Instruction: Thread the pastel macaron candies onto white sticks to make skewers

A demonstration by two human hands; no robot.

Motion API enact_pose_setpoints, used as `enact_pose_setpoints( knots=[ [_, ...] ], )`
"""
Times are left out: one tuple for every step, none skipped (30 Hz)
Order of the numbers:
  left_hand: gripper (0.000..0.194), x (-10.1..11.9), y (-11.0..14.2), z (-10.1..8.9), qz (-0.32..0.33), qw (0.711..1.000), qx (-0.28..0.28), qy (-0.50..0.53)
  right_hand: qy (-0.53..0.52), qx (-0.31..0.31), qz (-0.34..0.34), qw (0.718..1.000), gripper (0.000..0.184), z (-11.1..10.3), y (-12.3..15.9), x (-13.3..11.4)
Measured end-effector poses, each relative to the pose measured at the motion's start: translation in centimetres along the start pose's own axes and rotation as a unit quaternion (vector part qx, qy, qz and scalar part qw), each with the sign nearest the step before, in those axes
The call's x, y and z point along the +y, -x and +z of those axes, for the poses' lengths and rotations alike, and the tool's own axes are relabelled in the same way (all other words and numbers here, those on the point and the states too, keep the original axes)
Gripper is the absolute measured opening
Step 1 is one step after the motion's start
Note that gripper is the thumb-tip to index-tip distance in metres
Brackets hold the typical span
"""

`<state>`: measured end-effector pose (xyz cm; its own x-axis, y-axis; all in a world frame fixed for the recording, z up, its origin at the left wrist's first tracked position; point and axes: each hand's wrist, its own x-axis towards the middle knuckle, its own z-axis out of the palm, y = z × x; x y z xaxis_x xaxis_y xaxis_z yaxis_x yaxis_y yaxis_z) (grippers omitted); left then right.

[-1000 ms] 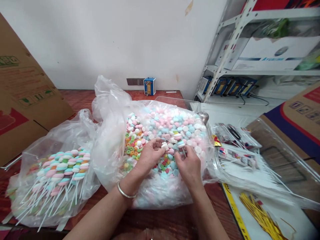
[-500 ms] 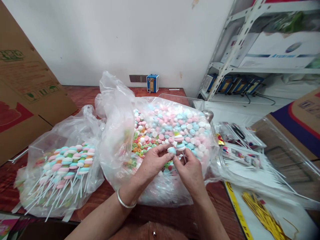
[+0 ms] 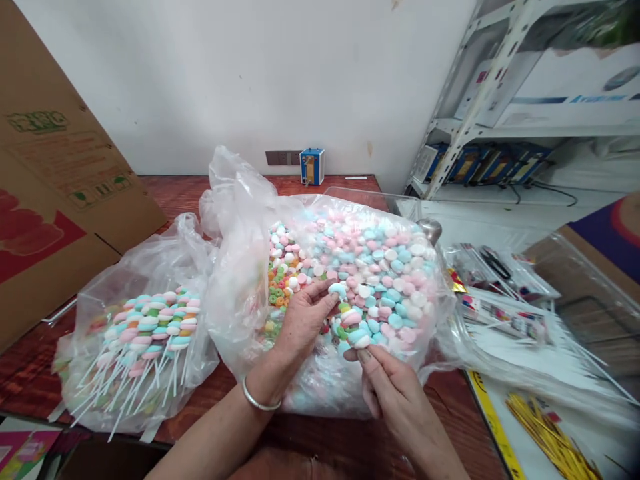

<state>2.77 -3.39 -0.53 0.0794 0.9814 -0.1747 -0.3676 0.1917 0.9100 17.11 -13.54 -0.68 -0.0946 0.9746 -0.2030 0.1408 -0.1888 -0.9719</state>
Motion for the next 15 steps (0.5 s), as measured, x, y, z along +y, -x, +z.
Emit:
enact_pose_setpoints(
  knots=[
    [0.05,-0.1,0.0,0.0,0.002,1.0,-0.001,-0.004,-0.01,-0.004,0.008,1.0,0.051,0.1,0.1,0.0],
    [0.051,-0.2,0.1,0.0,0.003,1.0,-0.002,-0.009,-0.018,-0.005,0.015,1.0,0.052,0.1,0.1,0.0],
    [0.052,-0.2,0.2,0.1,0.003,1.0,-0.004,-0.013,-0.024,-0.003,0.019,1.0,0.052,0.1,0.1,-0.1],
    [0.053,-0.3,0.3,0.1,0.002,1.0,-0.008,-0.016,-0.028,-0.001,0.021,0.999,0.053,0.1,0.0,-0.1],
    [0.055,-0.3,0.4,0.1,0.0,1.0,-0.015,-0.019,-0.032,0.0,0.023,0.999,0.052,0.0,0.0,-0.2],
    [0.056,-0.2,0.5,0.2,0.0,1.0,-0.021,-0.022,-0.037,0.0,0.026,0.999,0.053,-0.1,-0.1,-0.3],
    [0.057,-0.2,0.6,0.2,0.001,0.999,-0.028,-0.026,-0.044,-0.003,0.031,0.999,0.053,-0.2,-0.1,-0.4],
    [0.057,-0.1,0.6,0.2,0.002,0.999,-0.033,-0.032,-0.051,-0.006,0.037,0.998,0.054,-0.3,-0.2,-0.6],
    [0.057,-0.1,0.7,0.2,0.002,0.998,-0.036,-0.042,-0.06,-0.008,0.045,0.997,0.055,-0.3,-0.2,-0.7],
    [0.055,-0.1,0.7,0.2,0.005,0.998,-0.036,-0.054,-0.071,-0.011,0.053,0.996,0.056,-0.4,-0.2,-0.9],
    [0.053,-0.1,0.7,0.2,0.01,0.997,-0.034,-0.067,-0.083,-0.013,0.061,0.995,0.056,-0.4,-0.2,-1.0],
    [0.05,-0.2,0.6,0.1,0.017,0.996,-0.034,-0.078,-0.098,-0.015,0.068,0.993,0.055,-0.4,-0.2,-1.1],
    [0.048,-0.3,0.5,0.1,0.024,0.996,-0.033,-0.085,-0.115,-0.015,0.076,0.99,0.054,-0.3,-0.2,-1.2],
    [0.044,-0.4,0.5,0.1,0.032,0.995,-0.034,-0.09,-0.134,-0.013,0.083,0.987,0.053,-0.2,-0.2,-1.2],
    [0.041,-0.5,0.4,0.1,0.04,0.994,-0.036,-0.092,-0.152,-0.009,0.088,0.984,0.052,-0.1,-0.1,-1.2]
  ],
)
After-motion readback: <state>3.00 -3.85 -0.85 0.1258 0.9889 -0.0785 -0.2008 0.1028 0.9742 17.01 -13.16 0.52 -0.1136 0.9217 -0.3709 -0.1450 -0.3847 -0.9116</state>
